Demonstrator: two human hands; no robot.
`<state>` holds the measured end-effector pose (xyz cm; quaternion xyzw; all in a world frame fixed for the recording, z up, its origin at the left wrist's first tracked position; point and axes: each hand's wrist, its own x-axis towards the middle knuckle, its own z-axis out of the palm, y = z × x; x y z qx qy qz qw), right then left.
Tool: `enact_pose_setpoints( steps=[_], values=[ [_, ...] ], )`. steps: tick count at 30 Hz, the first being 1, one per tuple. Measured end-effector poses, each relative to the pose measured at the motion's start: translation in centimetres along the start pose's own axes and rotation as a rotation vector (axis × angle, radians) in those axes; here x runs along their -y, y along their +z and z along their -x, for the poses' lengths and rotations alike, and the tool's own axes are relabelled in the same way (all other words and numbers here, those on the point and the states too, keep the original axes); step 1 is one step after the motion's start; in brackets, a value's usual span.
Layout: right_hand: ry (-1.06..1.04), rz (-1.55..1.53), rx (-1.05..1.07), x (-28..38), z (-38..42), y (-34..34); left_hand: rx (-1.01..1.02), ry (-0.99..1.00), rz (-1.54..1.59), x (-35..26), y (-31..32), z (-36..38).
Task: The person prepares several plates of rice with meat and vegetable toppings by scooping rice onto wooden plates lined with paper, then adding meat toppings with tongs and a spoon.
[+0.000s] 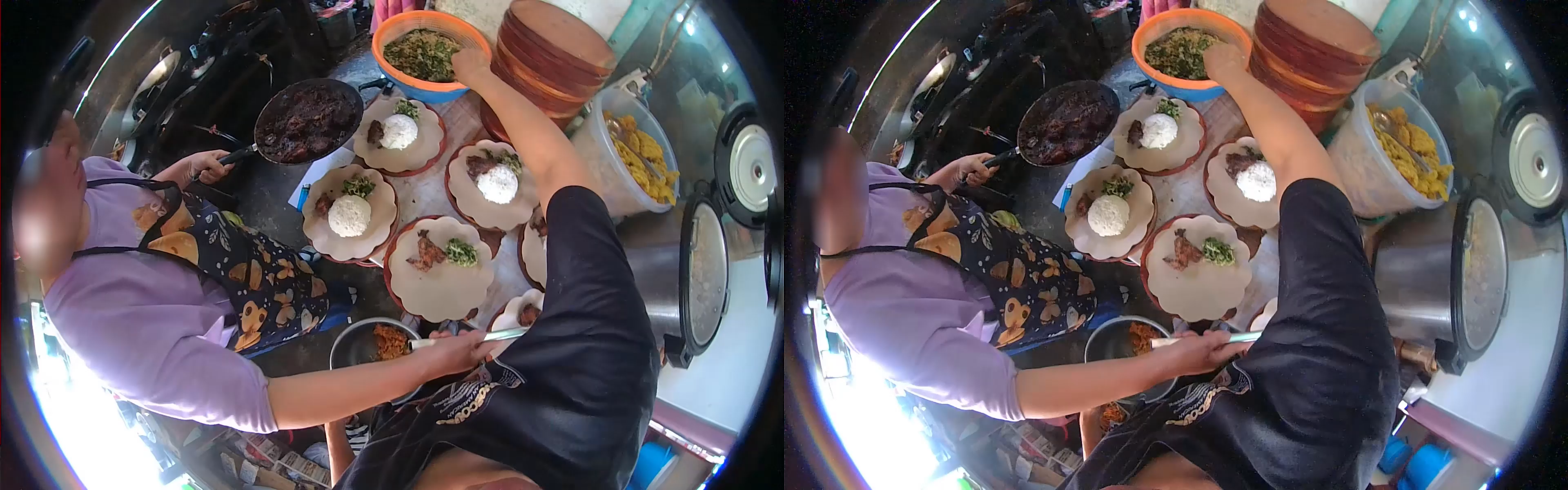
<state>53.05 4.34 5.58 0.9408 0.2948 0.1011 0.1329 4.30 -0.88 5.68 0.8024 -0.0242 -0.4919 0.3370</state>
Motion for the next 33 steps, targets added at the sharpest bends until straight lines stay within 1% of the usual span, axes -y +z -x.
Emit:
enact_pose_setpoints(
  steps=[2,3,4,10,12,16,19,22,25,26,29,32,33],
  values=[
    [0.043,0.028,0.028,0.3,-1.1,1.2,0.026,-0.009,0.010,0.0,-0.9,0.1],
    [0.065,0.045,0.038,0.5,-1.4,1.5,0.021,0.021,0.017,-0.1,-0.8,-0.6],
    [0.057,0.062,0.078,0.5,-1.7,1.7,0.011,0.059,0.025,-0.3,-0.5,-1.7],
    [-0.014,-0.031,0.020,-0.9,-2.4,2.8,-0.058,0.342,0.145,-3.4,2.9,-10.3],
    [0.004,-0.068,0.001,-1.3,-1.7,1.9,-0.074,0.384,0.173,-4.2,3.7,-11.9],
    [0.094,-0.198,0.017,-2.4,0.1,-1.7,-0.079,0.393,0.203,-4.6,3.6,-13.1],
    [0.216,-0.321,0.050,-3.2,-0.3,-2.8,-0.073,0.385,0.201,-4.3,3.3,-13.1],
    [0.296,-0.458,0.034,-2.8,-1.3,-1.2,-0.068,0.377,0.191,-4.0,3.1,-13.0],
    [0.311,-0.431,-0.046,-1.9,-3.2,3.9,-0.068,0.375,0.199,-3.8,2.8,-13.0],
    [0.329,-0.461,0.017,-1.7,-2.7,2.9,-0.069,0.370,0.203,-3.7,2.7,-12.9],
    [0.246,-0.410,0.075,-1.8,-1.7,0.2,-0.065,0.371,0.216,-3.4,2.6,-12.7],
    [0.129,-0.262,0.115,-1.6,-1.8,-0.1,-0.059,0.378,0.226,-3.2,2.4,-12.7],
    [0.119,-0.235,0.092,-1.5,-1.8,0.0,-0.062,0.374,0.231,-3.2,2.3,-12.7]
  ],
)
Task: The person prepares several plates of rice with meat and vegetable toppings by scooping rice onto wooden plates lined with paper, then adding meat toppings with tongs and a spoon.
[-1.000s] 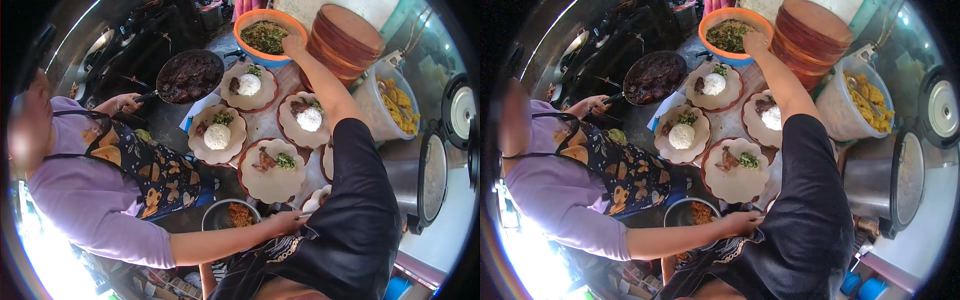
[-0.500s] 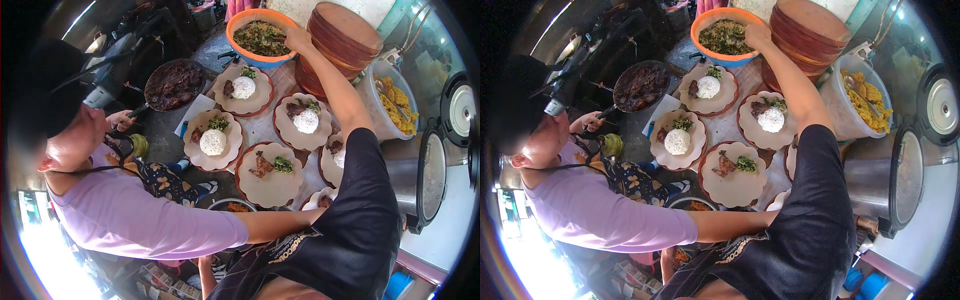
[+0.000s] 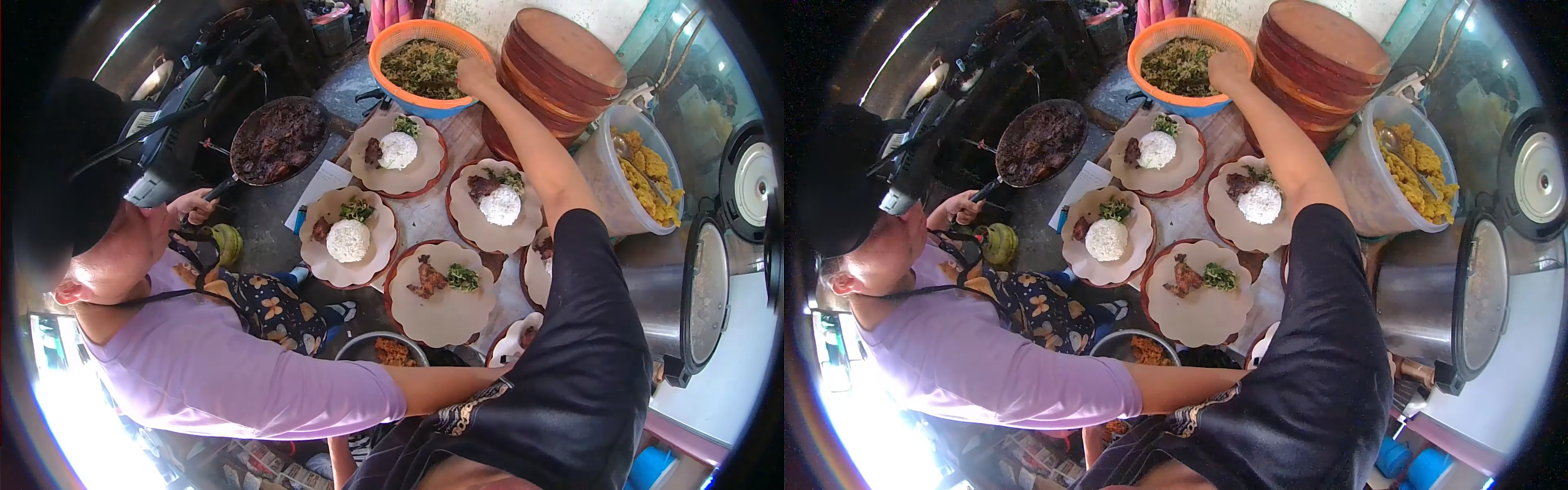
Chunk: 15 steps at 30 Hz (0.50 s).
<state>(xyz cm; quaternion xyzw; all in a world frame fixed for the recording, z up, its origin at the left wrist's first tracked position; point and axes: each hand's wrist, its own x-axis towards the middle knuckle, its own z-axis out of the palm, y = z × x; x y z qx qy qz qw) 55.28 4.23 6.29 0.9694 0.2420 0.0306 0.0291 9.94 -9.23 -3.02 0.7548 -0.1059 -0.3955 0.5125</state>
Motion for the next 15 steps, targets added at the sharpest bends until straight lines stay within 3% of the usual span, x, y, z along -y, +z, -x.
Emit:
enact_pose_setpoints(
  steps=[5,11,15],
  values=[
    [0.013,0.024,-0.221,1.1,-1.8,3.7,-0.002,-0.012,0.011,0.1,-0.4,0.0],
    [-0.060,0.041,-0.090,1.5,-0.7,2.4,-0.011,-0.004,0.028,0.3,-0.3,-0.1],
    [-0.090,-0.034,-0.153,0.3,0.5,1.6,-0.028,0.028,0.058,0.7,0.4,0.4]
  ],
)
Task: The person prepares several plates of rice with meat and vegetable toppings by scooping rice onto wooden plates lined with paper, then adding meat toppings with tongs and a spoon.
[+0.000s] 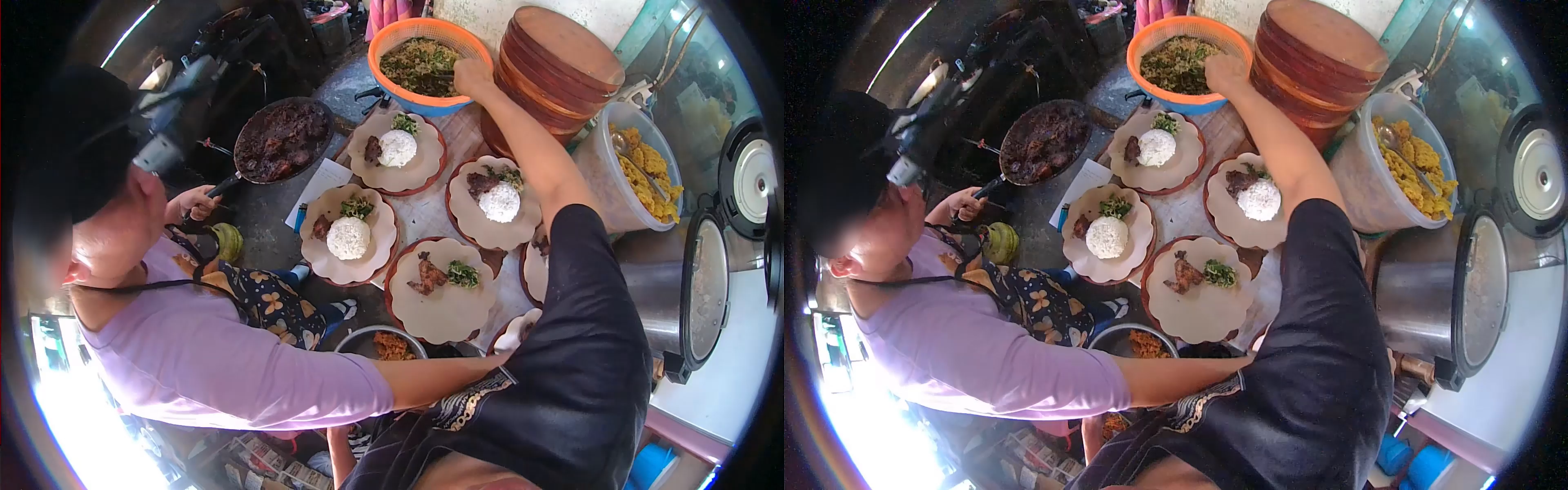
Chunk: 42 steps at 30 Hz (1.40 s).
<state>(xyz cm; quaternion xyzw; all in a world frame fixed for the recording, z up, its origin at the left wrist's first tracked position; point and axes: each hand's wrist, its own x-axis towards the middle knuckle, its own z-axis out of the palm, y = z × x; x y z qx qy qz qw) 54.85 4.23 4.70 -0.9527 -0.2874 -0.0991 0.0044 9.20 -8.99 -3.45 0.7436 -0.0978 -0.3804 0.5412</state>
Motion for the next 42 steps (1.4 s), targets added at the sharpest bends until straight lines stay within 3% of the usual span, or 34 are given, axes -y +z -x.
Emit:
enact_pose_setpoints(
  steps=[4,8,16,24,28,30,33,39,42],
  values=[
    [0.030,-0.007,-0.024,-1.0,2.3,-1.9,-0.085,0.032,0.112,1.5,-1.2,2.4],
    [0.048,-0.033,-0.082,-2.3,4.0,-2.5,-0.269,-0.032,0.362,5.8,-4.0,9.2],
    [0.095,-0.042,-0.049,-2.1,9.1,-5.3,-0.826,-0.165,0.934,17.7,-3.1,25.2],
    [0.219,-0.214,-0.106,-5.4,11.9,-3.7,-1.075,-0.175,1.082,19.6,-0.1,27.8],
    [0.292,-0.402,-0.119,-6.8,14.7,-5.7,-1.029,-0.222,1.044,19.6,-0.6,27.7],
    [0.292,-0.424,-0.223,-8.1,17.0,-6.5,-1.043,-0.256,1.027,18.0,-0.9,27.3],
    [0.305,-0.467,-0.311,-11.0,21.9,-8.7,-0.973,-0.207,1.024,20.5,-1.0,27.7],
    [0.281,-0.383,-0.237,-16.4,37.1,-13.6,-0.895,-0.204,0.956,16.7,-2.1,25.7],
    [0.496,-0.375,-0.053,-17.3,43.2,-13.9,-0.860,-0.206,1.005,16.1,-2.3,24.5]
  ],
)
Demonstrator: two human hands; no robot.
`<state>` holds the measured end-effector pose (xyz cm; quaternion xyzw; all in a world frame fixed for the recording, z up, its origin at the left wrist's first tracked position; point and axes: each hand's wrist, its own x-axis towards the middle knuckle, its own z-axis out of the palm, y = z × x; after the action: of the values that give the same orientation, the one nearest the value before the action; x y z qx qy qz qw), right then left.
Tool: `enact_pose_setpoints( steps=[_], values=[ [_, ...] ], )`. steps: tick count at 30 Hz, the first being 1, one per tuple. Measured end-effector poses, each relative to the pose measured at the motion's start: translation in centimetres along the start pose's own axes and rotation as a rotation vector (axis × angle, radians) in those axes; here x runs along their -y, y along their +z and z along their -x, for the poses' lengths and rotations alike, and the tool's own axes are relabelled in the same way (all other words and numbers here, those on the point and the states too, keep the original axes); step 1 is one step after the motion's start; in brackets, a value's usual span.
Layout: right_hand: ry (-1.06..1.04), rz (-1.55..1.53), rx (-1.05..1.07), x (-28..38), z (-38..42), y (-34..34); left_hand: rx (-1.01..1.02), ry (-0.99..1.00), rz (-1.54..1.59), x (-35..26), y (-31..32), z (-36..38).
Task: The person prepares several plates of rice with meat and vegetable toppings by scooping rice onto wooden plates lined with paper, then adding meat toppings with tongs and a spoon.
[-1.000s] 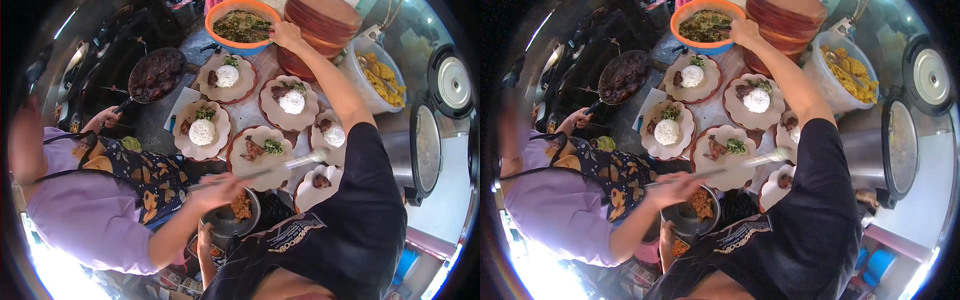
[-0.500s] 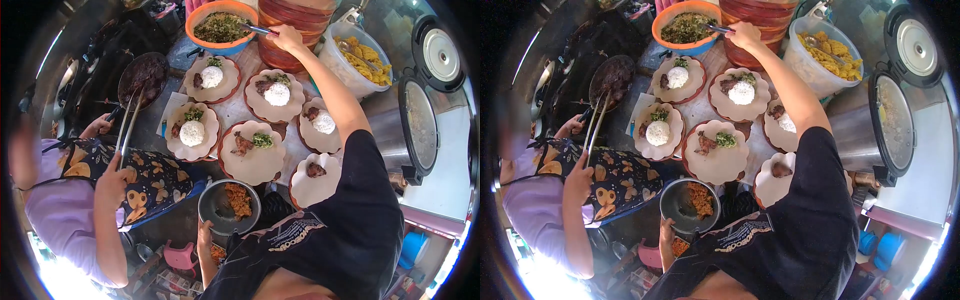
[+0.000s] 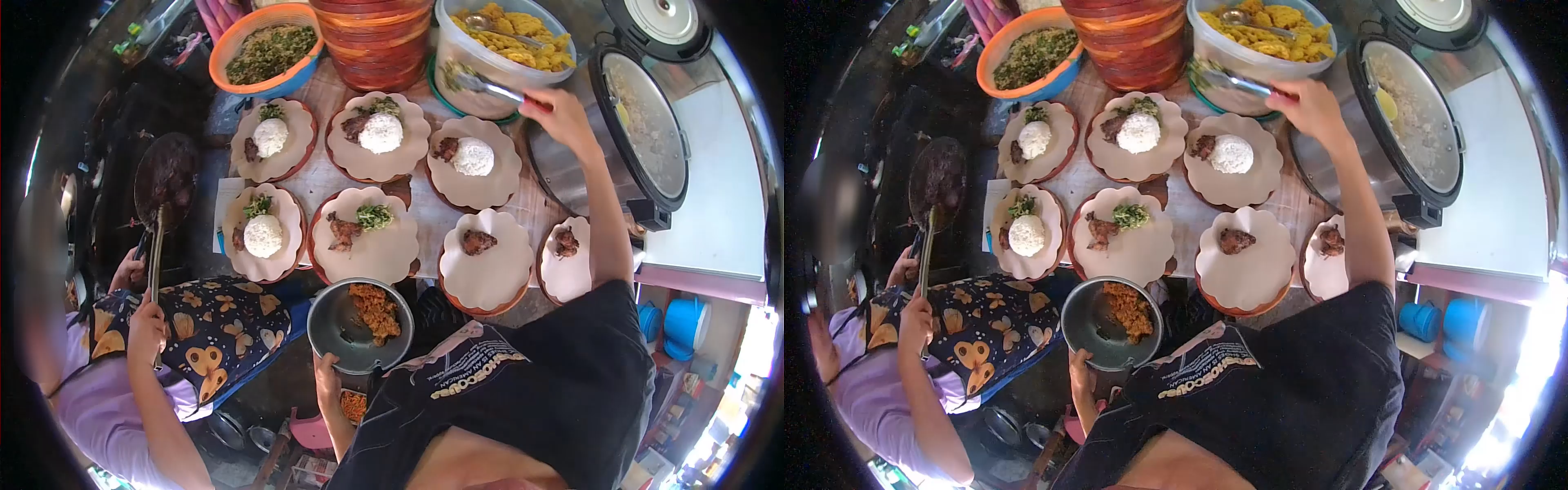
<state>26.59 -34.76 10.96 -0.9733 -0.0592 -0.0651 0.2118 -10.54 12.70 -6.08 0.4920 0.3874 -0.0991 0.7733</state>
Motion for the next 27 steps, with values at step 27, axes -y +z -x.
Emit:
enact_pose_setpoints(
  steps=[27],
  values=[
    [0.043,0.490,0.175,-4.1,2.3,6.2,0.037,0.010,-0.138,-0.1,0.9,0.7]
  ],
)
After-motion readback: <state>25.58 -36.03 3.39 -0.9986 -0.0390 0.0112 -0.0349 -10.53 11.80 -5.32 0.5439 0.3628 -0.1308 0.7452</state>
